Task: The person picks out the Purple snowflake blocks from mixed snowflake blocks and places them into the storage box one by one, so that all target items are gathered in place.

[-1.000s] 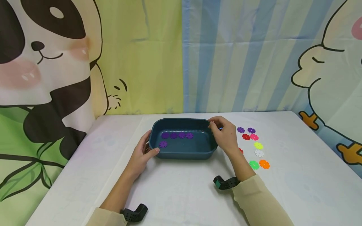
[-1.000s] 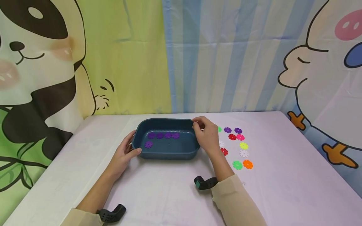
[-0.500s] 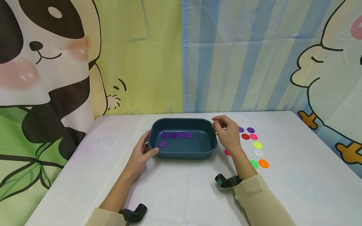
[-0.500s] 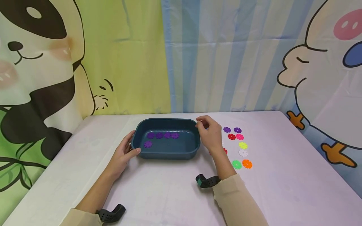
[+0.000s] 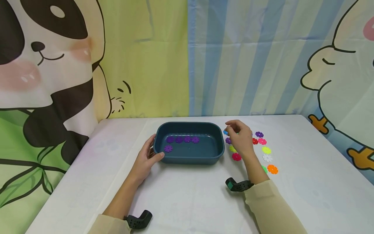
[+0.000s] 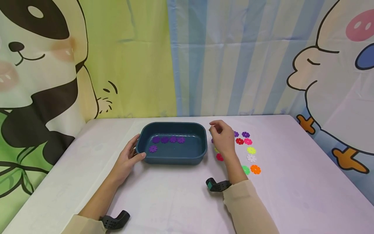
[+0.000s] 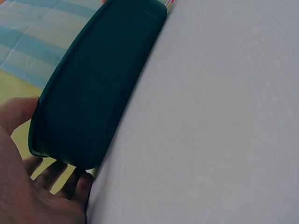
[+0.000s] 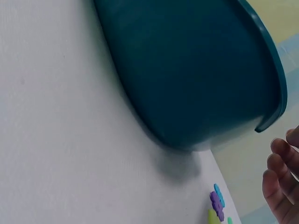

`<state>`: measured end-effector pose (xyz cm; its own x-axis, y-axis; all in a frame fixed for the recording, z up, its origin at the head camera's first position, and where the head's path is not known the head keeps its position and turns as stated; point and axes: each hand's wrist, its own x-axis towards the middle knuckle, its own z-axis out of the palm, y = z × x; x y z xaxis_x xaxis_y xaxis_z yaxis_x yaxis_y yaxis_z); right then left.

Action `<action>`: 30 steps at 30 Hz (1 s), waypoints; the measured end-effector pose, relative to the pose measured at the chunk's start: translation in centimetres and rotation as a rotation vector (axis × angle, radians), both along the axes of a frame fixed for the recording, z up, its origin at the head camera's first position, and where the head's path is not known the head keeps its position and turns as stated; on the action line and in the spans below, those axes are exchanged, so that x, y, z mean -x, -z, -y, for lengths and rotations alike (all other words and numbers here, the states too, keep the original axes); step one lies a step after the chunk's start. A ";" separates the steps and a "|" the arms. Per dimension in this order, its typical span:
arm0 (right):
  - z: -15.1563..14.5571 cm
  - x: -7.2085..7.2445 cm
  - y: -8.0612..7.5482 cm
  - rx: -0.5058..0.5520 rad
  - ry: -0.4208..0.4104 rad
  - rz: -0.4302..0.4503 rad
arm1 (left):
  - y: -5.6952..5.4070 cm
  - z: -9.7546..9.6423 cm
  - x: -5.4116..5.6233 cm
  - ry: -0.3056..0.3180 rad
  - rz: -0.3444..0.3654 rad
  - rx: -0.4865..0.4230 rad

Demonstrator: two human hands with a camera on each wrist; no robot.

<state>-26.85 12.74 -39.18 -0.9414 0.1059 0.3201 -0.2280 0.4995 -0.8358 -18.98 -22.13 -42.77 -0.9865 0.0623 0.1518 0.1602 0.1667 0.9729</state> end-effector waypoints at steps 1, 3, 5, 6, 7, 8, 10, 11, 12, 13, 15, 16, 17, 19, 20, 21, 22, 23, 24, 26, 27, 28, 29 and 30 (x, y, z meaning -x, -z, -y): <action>-0.1 0.0 0.1 0.007 0.002 0.015 | 0.0 0.0 0.0 0.000 0.000 0.000; -0.4 0.1 0.2 0.012 0.009 0.046 | 0.0 0.0 0.0 0.001 0.001 0.000; -0.6 0.2 0.3 0.014 0.021 0.075 | 0.0 0.0 0.0 0.002 0.000 0.002; -0.7 0.2 0.3 0.011 0.029 0.089 | 0.0 0.0 0.0 0.002 0.000 0.003; -0.8 0.2 0.4 0.006 0.037 0.100 | 0.0 0.0 0.0 0.003 0.000 0.005; -0.9 0.3 0.4 -0.006 0.048 0.113 | 0.0 0.0 0.0 0.003 0.000 0.006; -1.1 0.3 0.6 -0.027 0.068 0.137 | 0.0 0.0 0.0 0.004 -0.002 0.008; -1.2 0.3 0.7 -0.039 0.076 0.149 | 0.0 0.0 0.0 0.004 -0.003 0.008; -1.2 0.3 0.7 -0.052 0.083 0.162 | 0.0 0.0 0.0 0.004 -0.003 0.008; -1.3 0.3 0.9 -0.067 0.087 0.172 | 0.0 0.0 0.0 0.005 -0.004 0.008; -1.4 0.3 1.0 -0.099 0.095 0.192 | 0.0 0.1 -0.1 0.006 -0.004 0.008; -1.5 0.3 1.1 -0.115 0.095 0.199 | 0.0 0.1 -0.1 0.007 -0.004 0.008; -1.6 0.3 1.2 -0.131 0.094 0.207 | 0.0 0.1 -0.1 0.007 -0.003 0.008; -1.7 0.3 1.4 -0.160 0.090 0.220 | 0.0 0.1 0.0 0.007 0.000 0.009; -1.7 0.4 1.5 -0.173 0.090 0.228 | 0.0 0.1 0.0 0.006 0.001 0.009; -1.8 0.4 1.6 -0.184 0.090 0.236 | 0.0 0.1 0.0 0.006 0.002 0.009; -1.8 0.4 1.7 -0.192 0.088 0.244 | 0.0 0.1 0.0 0.007 0.003 0.008; -1.8 0.4 1.8 -0.203 0.088 0.251 | 0.0 0.1 0.0 0.006 0.002 0.007; -1.9 0.4 2.0 -0.215 0.088 0.258 | 0.0 0.1 0.0 0.006 0.002 0.007; -1.9 0.5 2.2 -0.238 0.086 0.270 | 0.0 0.1 0.0 0.006 0.001 0.005; -1.9 0.5 2.3 -0.248 0.084 0.273 | 0.0 0.1 0.0 0.005 0.003 0.005; -2.0 0.5 2.3 -0.258 0.080 0.274 | 0.1 0.1 0.0 0.004 0.003 0.007; -2.0 0.5 2.4 -0.269 0.077 0.274 | 0.1 0.1 0.0 0.003 0.002 0.008; -2.0 0.5 2.5 -0.277 0.075 0.271 | 0.1 0.1 0.0 0.001 0.003 0.010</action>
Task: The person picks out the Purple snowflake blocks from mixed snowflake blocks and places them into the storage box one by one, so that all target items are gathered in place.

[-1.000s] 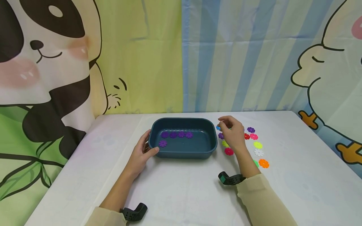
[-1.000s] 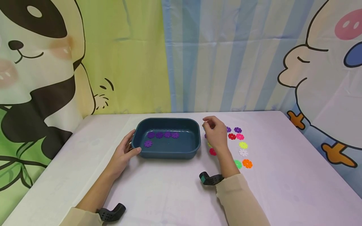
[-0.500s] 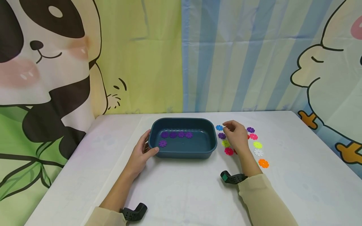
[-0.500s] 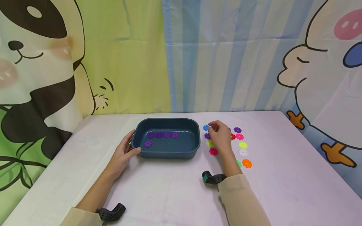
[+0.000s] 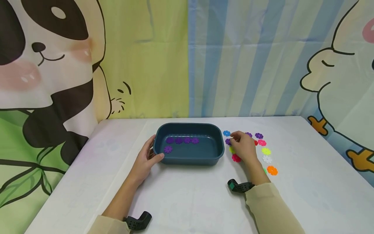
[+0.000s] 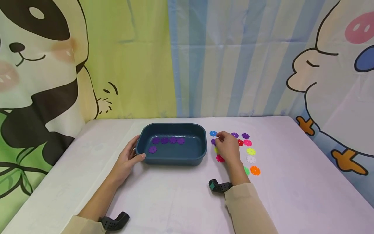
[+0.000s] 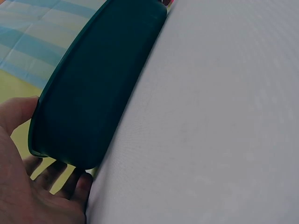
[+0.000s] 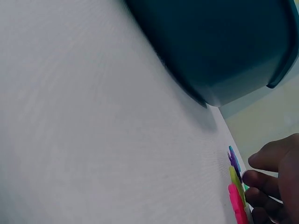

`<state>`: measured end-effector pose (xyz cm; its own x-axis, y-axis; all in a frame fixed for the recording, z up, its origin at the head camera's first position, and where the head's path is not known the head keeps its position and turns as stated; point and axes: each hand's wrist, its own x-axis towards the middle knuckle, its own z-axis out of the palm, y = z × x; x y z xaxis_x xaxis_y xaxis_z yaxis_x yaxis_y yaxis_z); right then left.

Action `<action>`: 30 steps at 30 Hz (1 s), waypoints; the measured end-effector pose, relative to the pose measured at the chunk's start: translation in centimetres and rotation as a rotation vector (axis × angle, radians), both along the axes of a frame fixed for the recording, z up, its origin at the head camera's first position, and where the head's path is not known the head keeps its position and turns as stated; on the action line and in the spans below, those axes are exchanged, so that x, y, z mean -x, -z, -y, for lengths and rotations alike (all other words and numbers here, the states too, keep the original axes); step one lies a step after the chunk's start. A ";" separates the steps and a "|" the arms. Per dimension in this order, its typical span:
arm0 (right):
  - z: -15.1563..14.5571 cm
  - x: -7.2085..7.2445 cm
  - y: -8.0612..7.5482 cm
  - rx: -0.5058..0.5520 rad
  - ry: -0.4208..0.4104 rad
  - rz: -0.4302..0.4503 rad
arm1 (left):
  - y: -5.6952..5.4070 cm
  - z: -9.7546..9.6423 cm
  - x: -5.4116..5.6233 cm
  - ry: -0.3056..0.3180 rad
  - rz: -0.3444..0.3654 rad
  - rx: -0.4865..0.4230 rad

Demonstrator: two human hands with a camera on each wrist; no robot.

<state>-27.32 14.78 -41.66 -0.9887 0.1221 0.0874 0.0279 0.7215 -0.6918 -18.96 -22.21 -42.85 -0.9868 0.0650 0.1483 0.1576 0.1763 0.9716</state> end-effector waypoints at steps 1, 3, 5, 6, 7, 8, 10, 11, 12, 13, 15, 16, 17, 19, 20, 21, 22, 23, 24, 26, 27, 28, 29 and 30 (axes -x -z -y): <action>0.0 -0.1 0.1 -0.001 -0.001 -0.004 | 0.0 0.0 0.0 -0.001 0.003 0.002; -0.1 -0.1 0.4 0.000 0.003 -0.013 | 0.1 0.0 -0.1 -0.002 0.007 0.005; -0.1 -0.2 0.6 0.006 0.013 -0.024 | 0.2 -0.1 -0.1 -0.003 0.007 0.003; -0.1 -0.2 0.6 0.011 0.019 -0.028 | 0.2 -0.1 -0.1 -0.002 0.008 0.002; -0.2 -0.2 0.7 0.015 0.025 -0.032 | 0.2 -0.1 -0.1 -0.002 0.009 -0.001; -0.2 -0.2 0.8 0.015 0.028 -0.034 | 0.2 -0.1 -0.1 -0.001 0.009 -0.002; -0.2 -0.1 0.9 0.015 0.033 -0.039 | 0.2 -0.1 -0.1 0.001 0.008 -0.003; -0.2 -0.1 1.0 0.014 0.034 -0.043 | 0.2 -0.1 -0.1 0.001 0.007 -0.003; -0.2 -0.1 1.0 0.013 0.035 -0.044 | 0.2 -0.1 -0.1 0.001 0.006 -0.003; -0.1 0.0 1.0 0.012 0.036 -0.048 | 0.2 -0.1 0.0 0.003 0.004 -0.002; -0.1 0.0 1.0 0.014 0.037 -0.050 | 0.1 -0.1 0.0 0.005 0.000 -0.002; 0.0 0.0 1.0 0.015 0.036 -0.050 | 0.1 0.0 0.0 0.006 -0.002 -0.002; 0.0 0.0 1.0 0.015 0.035 -0.050 | 0.1 0.0 0.0 0.006 -0.001 -0.002; 0.1 0.0 1.1 0.015 0.033 -0.048 | 0.0 0.0 -0.1 0.006 0.001 -0.002; 0.1 -0.1 1.1 0.015 0.034 -0.047 | 0.0 0.0 -0.1 0.004 0.002 -0.003; 0.1 -0.1 1.1 0.017 0.033 -0.045 | 0.0 0.0 -0.1 0.003 0.005 -0.004; 0.2 -0.1 1.1 0.019 0.032 -0.044 | 0.0 0.0 -0.1 0.002 0.006 -0.004; 0.2 -0.2 1.1 0.021 0.034 -0.044 | 0.0 0.0 -0.2 0.003 0.006 -0.003; 0.2 -0.2 1.1 0.023 0.034 -0.044 | 0.0 0.1 -0.2 0.003 0.006 -0.002; 0.2 -0.2 1.0 0.027 0.036 -0.045 | 0.0 0.1 -0.1 0.002 0.006 0.001; 0.2 -0.2 1.0 0.027 0.035 -0.046 | 0.0 0.1 -0.2 0.003 0.005 0.002; 0.2 -0.2 1.0 0.026 0.034 -0.048 | -0.1 0.0 -0.2 0.003 0.005 0.002; 0.2 -0.2 1.0 0.024 0.035 -0.049 | -0.1 0.0 -0.1 0.004 0.004 0.003; 0.2 -0.2 0.9 0.021 0.033 -0.051 | 0.0 0.0 -0.1 0.002 0.005 0.001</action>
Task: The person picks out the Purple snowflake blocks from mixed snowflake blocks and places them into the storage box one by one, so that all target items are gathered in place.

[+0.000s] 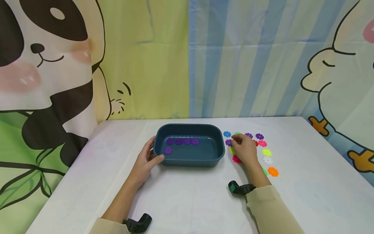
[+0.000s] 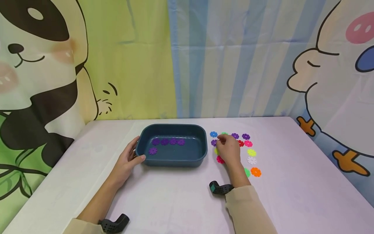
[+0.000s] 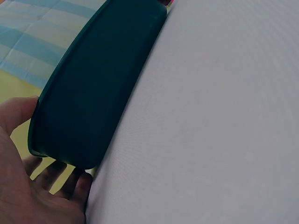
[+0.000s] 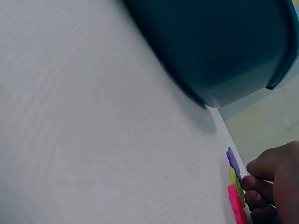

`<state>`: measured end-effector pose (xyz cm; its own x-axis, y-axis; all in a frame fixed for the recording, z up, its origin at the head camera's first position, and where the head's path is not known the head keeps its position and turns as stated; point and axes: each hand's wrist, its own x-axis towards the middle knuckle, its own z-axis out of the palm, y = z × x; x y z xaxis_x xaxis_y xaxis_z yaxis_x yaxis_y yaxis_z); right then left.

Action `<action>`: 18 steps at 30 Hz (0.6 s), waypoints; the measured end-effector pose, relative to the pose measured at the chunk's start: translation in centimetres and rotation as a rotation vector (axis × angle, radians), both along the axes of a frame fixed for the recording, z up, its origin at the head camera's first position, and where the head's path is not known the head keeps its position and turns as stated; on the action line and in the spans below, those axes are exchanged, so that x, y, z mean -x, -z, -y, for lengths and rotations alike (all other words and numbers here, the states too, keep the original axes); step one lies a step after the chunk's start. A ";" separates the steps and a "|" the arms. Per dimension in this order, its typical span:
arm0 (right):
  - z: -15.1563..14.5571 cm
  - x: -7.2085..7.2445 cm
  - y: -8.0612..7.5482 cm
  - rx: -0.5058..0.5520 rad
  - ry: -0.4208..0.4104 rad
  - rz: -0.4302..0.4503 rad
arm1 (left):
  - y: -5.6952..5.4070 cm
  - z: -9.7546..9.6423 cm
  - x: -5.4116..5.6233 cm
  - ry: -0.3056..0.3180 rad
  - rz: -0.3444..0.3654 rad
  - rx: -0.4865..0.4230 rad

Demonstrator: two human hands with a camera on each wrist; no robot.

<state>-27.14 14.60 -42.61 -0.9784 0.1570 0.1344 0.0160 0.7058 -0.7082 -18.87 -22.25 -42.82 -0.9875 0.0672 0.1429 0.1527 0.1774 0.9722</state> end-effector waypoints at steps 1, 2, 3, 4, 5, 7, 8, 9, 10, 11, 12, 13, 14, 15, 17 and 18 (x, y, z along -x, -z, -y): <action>0.0 0.0 0.0 -0.003 -0.001 0.002 | 0.0 0.0 0.0 -0.002 0.000 0.000; 0.0 0.0 0.0 -0.006 -0.002 0.004 | 0.0 0.0 0.0 0.000 -0.001 -0.001; 0.0 0.0 0.0 -0.010 -0.001 0.008 | 0.1 0.0 0.0 0.001 -0.002 -0.001; 0.0 0.1 0.0 -0.013 -0.002 0.013 | 0.1 0.0 0.1 0.001 -0.002 0.000; 0.0 0.1 0.0 -0.014 -0.003 0.018 | 0.1 0.0 0.1 0.003 -0.005 0.001; 0.0 0.1 -0.1 -0.018 -0.007 0.030 | 0.1 0.0 0.1 0.004 -0.009 0.003; 0.0 0.1 -0.1 -0.021 -0.009 0.036 | 0.2 0.0 0.1 0.003 -0.010 0.003; 0.0 0.1 -0.2 -0.024 -0.011 0.039 | 0.2 0.0 0.1 0.003 -0.010 0.004; 0.0 0.1 -0.2 -0.029 -0.015 0.041 | 0.2 0.0 0.1 0.003 -0.011 0.004; 0.0 0.1 -0.2 -0.035 -0.019 0.043 | 0.2 0.1 0.1 0.003 -0.012 0.004; 0.0 0.1 -0.3 -0.041 -0.023 0.044 | 0.2 0.1 0.1 0.003 -0.011 0.004; -0.1 0.1 -0.3 -0.046 -0.027 0.044 | 0.2 0.1 0.1 0.001 -0.009 0.005; -0.1 0.1 -0.3 -0.051 -0.029 0.045 | 0.2 0.0 0.1 0.000 -0.008 0.005; -0.1 0.1 -0.3 -0.054 -0.030 0.047 | 0.2 0.0 0.1 0.001 -0.008 0.004; -0.1 0.1 -0.4 -0.060 -0.036 0.050 | 0.2 0.0 0.1 0.000 -0.006 0.002; 0.0 0.1 -0.4 -0.063 -0.038 0.052 | 0.2 0.0 0.1 0.000 -0.004 0.000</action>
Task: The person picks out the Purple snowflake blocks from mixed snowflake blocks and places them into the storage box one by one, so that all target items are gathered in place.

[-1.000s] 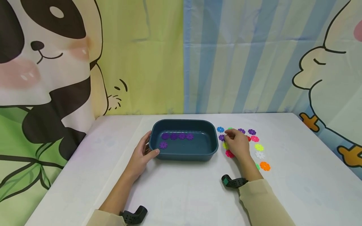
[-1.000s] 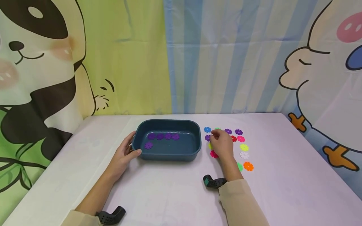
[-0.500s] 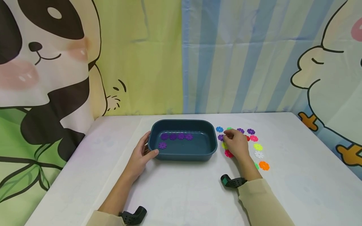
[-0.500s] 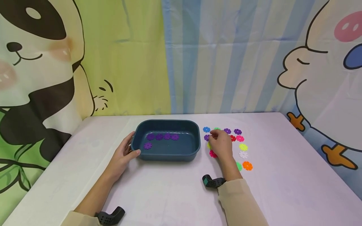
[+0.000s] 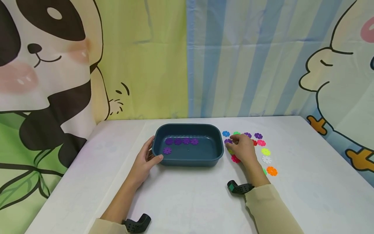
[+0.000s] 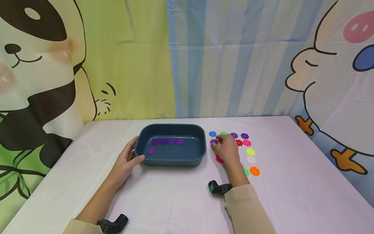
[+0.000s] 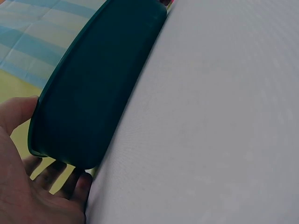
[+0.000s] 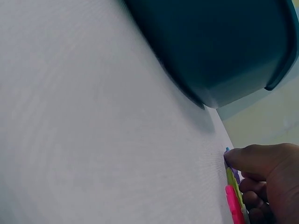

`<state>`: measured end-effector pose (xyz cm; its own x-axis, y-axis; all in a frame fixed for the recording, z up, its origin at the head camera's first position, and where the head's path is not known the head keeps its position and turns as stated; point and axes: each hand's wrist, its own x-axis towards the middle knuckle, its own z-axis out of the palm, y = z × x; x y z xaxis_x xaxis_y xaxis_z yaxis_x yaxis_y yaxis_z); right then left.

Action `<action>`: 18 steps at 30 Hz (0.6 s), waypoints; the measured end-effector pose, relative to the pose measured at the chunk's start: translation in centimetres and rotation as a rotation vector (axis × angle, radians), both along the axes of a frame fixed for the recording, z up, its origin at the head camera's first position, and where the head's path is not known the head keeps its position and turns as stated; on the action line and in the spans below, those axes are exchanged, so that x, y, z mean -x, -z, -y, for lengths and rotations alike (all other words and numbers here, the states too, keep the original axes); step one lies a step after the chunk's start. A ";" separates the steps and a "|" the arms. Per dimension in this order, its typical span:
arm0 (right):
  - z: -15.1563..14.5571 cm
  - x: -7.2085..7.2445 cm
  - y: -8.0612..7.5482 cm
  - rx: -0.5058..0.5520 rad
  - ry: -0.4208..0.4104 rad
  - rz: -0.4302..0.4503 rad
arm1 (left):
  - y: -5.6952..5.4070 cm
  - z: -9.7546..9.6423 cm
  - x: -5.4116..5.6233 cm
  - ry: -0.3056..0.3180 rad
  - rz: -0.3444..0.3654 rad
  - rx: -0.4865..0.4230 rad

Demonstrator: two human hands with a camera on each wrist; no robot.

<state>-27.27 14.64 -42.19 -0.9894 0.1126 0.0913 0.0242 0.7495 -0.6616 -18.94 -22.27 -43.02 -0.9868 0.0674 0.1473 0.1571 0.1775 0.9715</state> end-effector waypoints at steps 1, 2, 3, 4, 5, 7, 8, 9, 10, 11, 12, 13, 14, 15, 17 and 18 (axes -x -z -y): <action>0.0 0.0 0.0 -0.002 0.000 0.002 | 0.0 0.0 0.0 -0.001 0.001 -0.001; 0.0 0.0 0.0 -0.004 -0.001 0.004 | 0.0 0.0 0.0 0.000 0.000 -0.001; 0.1 0.0 -0.1 -0.006 -0.004 0.005 | 0.0 0.0 0.0 0.000 0.000 0.000; 0.1 0.0 -0.1 -0.006 -0.006 0.008 | 0.0 0.0 0.0 0.001 -0.001 0.002; 0.1 -0.1 -0.1 -0.005 -0.006 0.011 | 0.0 0.0 -0.1 0.001 -0.001 0.002; 0.1 -0.1 -0.2 0.002 -0.009 0.016 | 0.0 0.0 -0.1 -0.001 -0.001 0.006; 0.1 -0.1 -0.2 0.006 -0.011 0.018 | 0.0 0.0 -0.1 -0.002 0.000 0.009; 0.1 -0.1 -0.2 0.008 -0.011 0.021 | 0.0 0.0 -0.1 -0.004 0.002 0.009; 0.1 0.0 -0.2 0.009 -0.010 0.023 | -0.1 0.0 -0.1 -0.003 0.001 0.011; 0.1 0.0 -0.2 0.010 -0.009 0.023 | 0.0 0.0 -0.1 -0.005 0.004 0.012; 0.1 0.0 -0.1 0.010 -0.010 0.024 | -0.1 0.0 -0.1 -0.005 0.003 0.013; 0.0 0.0 -0.1 0.010 -0.009 0.024 | -0.1 0.0 -0.1 -0.004 0.004 0.013; 0.0 0.1 -0.1 0.010 -0.008 0.025 | -0.1 0.0 -0.1 -0.004 0.004 0.013; 0.0 0.1 -0.1 0.012 -0.008 0.025 | -0.1 0.0 -0.1 -0.003 0.003 0.011; 0.0 0.0 0.0 0.023 -0.007 0.026 | -0.1 -0.1 -0.1 -0.002 0.003 0.009; -0.1 0.0 0.0 0.028 -0.007 0.025 | -0.1 -0.1 0.0 -0.001 0.001 0.007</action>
<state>-27.29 14.71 -42.19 -0.9921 0.1081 0.0632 0.0362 0.7310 -0.6814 -18.89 -22.19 -42.94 -0.9871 0.0673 0.1455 0.1556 0.1844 0.9704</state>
